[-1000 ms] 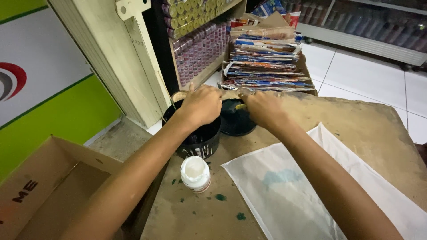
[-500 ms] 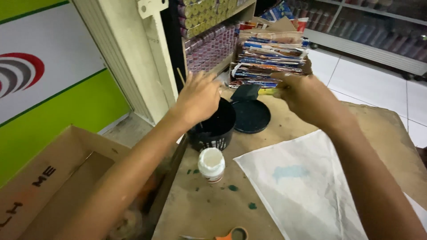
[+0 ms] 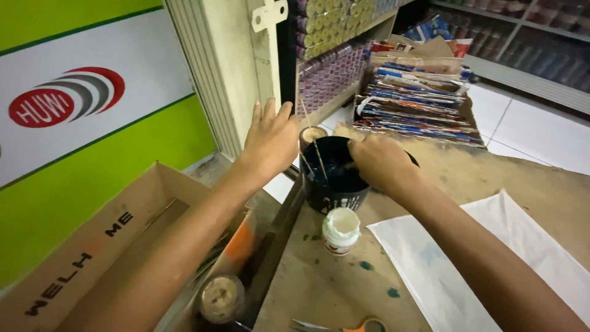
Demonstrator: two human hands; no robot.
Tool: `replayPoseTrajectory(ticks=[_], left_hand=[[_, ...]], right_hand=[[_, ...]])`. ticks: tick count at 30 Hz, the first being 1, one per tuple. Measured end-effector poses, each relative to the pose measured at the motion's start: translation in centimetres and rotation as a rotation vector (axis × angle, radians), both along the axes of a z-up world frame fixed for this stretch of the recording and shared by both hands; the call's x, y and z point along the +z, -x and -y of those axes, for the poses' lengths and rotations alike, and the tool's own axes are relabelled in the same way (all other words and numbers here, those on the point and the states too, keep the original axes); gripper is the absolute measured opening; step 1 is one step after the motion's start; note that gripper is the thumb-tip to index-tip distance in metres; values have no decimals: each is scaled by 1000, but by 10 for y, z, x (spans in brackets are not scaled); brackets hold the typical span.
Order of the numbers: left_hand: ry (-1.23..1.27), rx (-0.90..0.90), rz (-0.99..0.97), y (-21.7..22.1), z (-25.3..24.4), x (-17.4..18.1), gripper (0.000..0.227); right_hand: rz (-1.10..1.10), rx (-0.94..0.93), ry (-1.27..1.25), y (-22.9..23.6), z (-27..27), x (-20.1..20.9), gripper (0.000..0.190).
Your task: Assembling and decorating a kite by gluing paper to a frame and painting a design.
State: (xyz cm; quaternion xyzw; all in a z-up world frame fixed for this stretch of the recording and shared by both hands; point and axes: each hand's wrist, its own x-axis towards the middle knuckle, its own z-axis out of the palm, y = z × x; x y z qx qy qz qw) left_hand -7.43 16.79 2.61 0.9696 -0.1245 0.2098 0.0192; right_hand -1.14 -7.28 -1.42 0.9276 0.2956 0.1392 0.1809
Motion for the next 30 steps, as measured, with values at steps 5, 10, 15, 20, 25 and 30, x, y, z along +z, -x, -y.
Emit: replayPoseTrajectory(ticks=[5, 10, 15, 20, 25, 30], left_hand=[[24, -28, 2, 2, -6, -5, 33], [39, -61, 36, 6, 2, -1, 32], [66, -77, 14, 7, 10, 6, 35], [116, -145, 102, -1, 26, 1, 33], [110, -251, 261, -17, 50, -12, 24], [119, -267, 247, -23, 84, -12, 23]], right_hand=[[-95, 40, -20, 1, -3, -17, 22], [-10, 66, 5, 6, -10, -9, 21], [-109, -32, -183, 50, -1, 62, 14], [-241, -117, -441, 66, 43, 98, 28], [-278, -212, -675, 70, 100, 109, 34], [-384, -329, -762, 56, 140, 90, 29]])
